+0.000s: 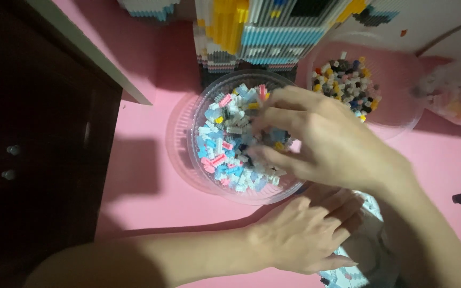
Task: Assembling a figure using small interlocking plastic blocks and a toy hammer to secure them.
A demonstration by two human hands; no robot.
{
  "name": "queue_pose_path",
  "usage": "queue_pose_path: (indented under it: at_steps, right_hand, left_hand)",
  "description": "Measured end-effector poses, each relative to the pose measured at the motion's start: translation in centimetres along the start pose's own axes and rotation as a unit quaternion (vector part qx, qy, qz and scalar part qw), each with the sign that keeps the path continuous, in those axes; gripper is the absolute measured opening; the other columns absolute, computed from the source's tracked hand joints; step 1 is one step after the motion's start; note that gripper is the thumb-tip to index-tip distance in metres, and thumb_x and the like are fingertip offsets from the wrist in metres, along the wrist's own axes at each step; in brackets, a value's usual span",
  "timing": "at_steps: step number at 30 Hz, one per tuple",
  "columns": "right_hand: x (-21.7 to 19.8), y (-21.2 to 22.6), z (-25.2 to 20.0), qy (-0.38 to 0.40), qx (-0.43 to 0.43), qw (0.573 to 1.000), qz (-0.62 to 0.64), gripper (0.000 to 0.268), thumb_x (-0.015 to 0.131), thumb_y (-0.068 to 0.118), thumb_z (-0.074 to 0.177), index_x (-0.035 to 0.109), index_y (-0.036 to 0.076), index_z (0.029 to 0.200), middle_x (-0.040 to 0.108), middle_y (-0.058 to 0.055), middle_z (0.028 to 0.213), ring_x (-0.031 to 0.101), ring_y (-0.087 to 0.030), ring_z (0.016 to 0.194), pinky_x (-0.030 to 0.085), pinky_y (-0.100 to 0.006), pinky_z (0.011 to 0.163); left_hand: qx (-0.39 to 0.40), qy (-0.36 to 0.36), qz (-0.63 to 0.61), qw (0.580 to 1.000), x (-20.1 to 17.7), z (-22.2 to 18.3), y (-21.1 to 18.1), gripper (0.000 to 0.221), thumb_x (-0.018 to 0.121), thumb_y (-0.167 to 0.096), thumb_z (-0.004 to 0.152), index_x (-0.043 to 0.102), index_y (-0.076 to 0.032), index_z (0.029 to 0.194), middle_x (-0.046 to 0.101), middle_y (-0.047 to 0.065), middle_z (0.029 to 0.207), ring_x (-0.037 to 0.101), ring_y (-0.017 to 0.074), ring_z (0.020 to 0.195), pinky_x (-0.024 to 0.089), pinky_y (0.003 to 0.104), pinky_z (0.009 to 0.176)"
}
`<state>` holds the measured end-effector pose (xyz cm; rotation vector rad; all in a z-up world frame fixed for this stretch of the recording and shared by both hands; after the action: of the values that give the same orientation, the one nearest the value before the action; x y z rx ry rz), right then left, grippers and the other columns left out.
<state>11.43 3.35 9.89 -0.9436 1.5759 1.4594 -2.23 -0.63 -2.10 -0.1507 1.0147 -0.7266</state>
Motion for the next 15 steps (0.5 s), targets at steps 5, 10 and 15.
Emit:
queue_pose_path:
  at_steps: [5, 10, 15]
  right_hand:
    - [2.4, 0.7, 1.4, -0.185, -0.128, 0.973, -0.045, 0.013, 0.08, 0.013, 0.101, 0.079, 0.0, 0.102, 0.074, -0.011, 0.102, 0.07, -0.033, 0.088, 0.057, -0.046, 0.074]
    - [2.3, 0.5, 1.1, -0.219, -0.129, 0.965, -0.06, 0.007, 0.075, 0.005, 0.103, 0.077, -0.001, 0.1, 0.071, -0.011, 0.1, 0.068, -0.034, 0.086, 0.054, -0.045, 0.072]
    - [-3.8, 0.9, -3.3, -0.211, -0.109, 0.97, 0.042, 0.005, 0.065, 0.004, 0.107, 0.066, -0.002, 0.108, 0.058, -0.014, 0.097, 0.061, -0.031, 0.079, 0.049, -0.041, 0.071]
  left_hand:
    - [-0.027, 0.074, -0.029, 0.996, 2.2, -0.8, -0.1, 0.048, 0.048, -0.055, 0.105, 0.066, -0.013, 0.089, 0.066, 0.006, 0.067, 0.062, 0.0298, 0.055, 0.035, 0.043, 0.047]
    - [-0.018, 0.056, -0.043, 0.997, -0.3, 0.6, 0.1, 0.051, 0.05, -0.051, 0.104, 0.073, -0.007, 0.093, 0.07, 0.013, 0.092, 0.064, 0.036, 0.079, 0.043, 0.049, 0.059]
    - [-0.033, 0.155, -0.052, 0.986, 0.6, 0.7, 0.1, 0.053, 0.051, -0.056, 0.103, 0.076, -0.009, 0.1, 0.072, 0.014, 0.102, 0.065, 0.0383, 0.06, 0.04, 0.053, 0.044]
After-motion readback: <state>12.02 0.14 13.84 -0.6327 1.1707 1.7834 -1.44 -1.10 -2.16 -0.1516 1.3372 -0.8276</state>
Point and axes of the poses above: each hand's wrist, its own z-axis towards the middle knuckle, its own x-axis out of the palm, y = z × x, the point moved 2 cm from there along z, towards the middle knuckle
